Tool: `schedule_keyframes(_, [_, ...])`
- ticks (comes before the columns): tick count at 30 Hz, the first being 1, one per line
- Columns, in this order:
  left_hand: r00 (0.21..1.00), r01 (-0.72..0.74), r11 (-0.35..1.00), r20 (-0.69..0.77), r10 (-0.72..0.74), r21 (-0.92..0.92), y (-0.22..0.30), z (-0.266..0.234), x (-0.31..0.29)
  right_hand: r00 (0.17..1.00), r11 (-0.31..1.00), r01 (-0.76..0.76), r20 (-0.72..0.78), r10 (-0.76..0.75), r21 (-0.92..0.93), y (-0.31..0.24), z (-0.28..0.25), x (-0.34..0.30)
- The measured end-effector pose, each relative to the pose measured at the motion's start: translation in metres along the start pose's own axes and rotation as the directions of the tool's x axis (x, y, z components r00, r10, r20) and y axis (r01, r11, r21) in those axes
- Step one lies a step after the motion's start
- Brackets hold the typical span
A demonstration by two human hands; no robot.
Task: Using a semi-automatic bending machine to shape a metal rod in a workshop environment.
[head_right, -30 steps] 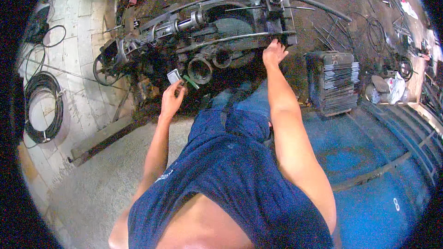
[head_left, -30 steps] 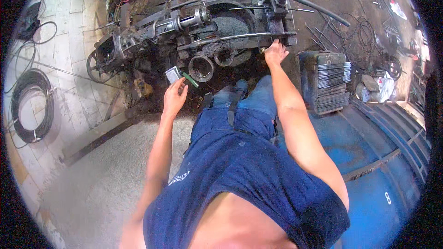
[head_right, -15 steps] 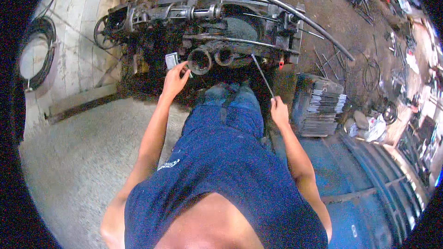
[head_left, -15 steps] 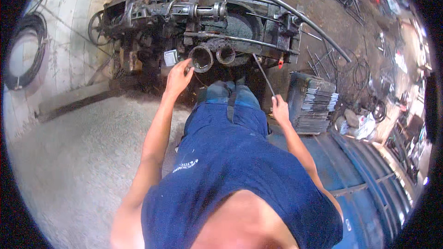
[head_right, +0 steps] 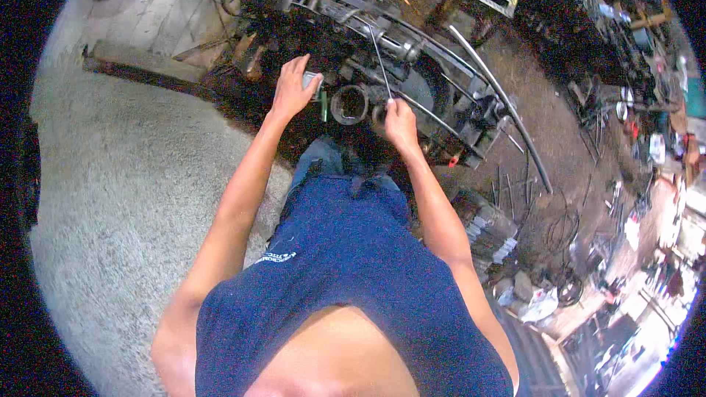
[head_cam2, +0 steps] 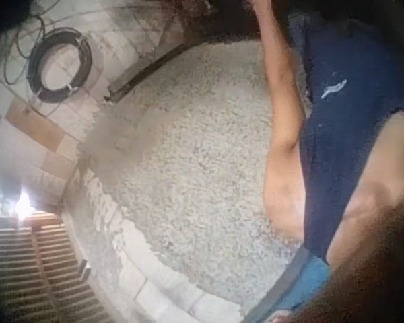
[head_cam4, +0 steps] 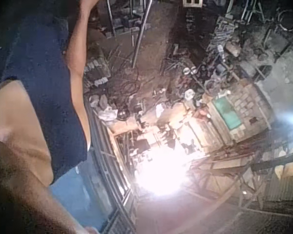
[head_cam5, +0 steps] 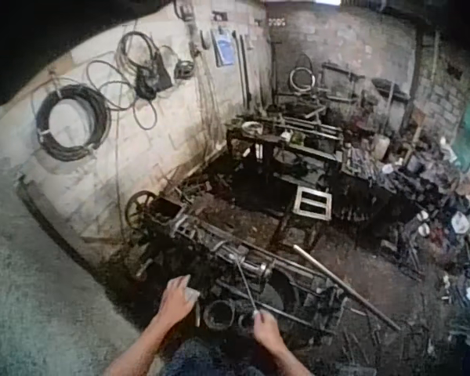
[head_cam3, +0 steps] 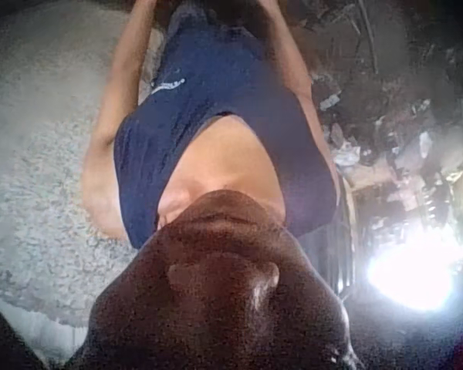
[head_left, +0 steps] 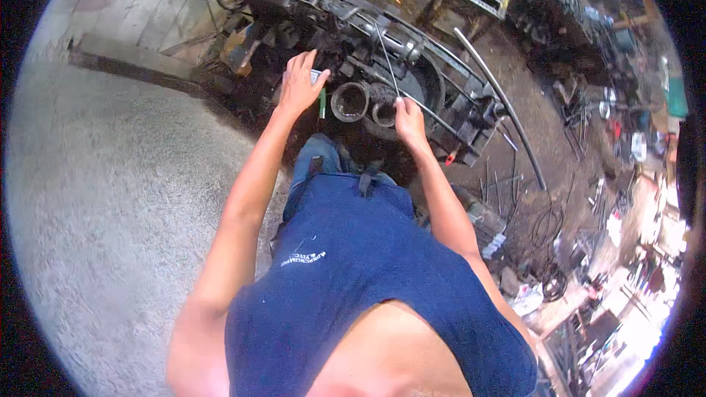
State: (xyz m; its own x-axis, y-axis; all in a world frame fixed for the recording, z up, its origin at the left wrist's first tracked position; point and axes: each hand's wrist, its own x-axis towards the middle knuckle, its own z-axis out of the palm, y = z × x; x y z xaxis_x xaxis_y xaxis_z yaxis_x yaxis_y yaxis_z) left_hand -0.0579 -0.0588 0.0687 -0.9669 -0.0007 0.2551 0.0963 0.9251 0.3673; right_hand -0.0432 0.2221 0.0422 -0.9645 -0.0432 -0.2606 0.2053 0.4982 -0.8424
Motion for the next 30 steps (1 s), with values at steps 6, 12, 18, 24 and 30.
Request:
schedule_keyframes(6, [0.994,-0.035,0.999,-0.101,0.037,0.026,-0.013,-0.030,0.050,0.995,0.988,-0.071,0.076,0.061,0.137,-0.053,0.045,0.053])
schedule_keyframes(12, [0.990,-0.057,0.998,-0.132,0.052,-0.038,-0.087,-0.030,0.095,0.971,0.935,-0.225,0.144,0.191,0.275,-0.115,0.095,0.077])
schedule_keyframes(18, [0.991,-0.087,0.990,-0.114,0.074,-0.111,-0.209,-0.023,0.167,0.936,0.857,-0.321,0.274,0.222,0.403,-0.193,0.182,0.126])
schedule_keyframes(24, [0.970,-0.202,0.975,-0.159,0.185,-0.097,-0.317,-0.026,0.260,0.843,0.610,-0.532,0.305,0.442,0.587,-0.279,0.267,0.169])
schedule_keyframes(30, [0.982,0.189,0.973,-0.023,-0.188,0.131,-0.413,-0.016,0.375,0.784,0.589,-0.458,-0.010,0.621,0.665,-0.325,0.331,0.196])
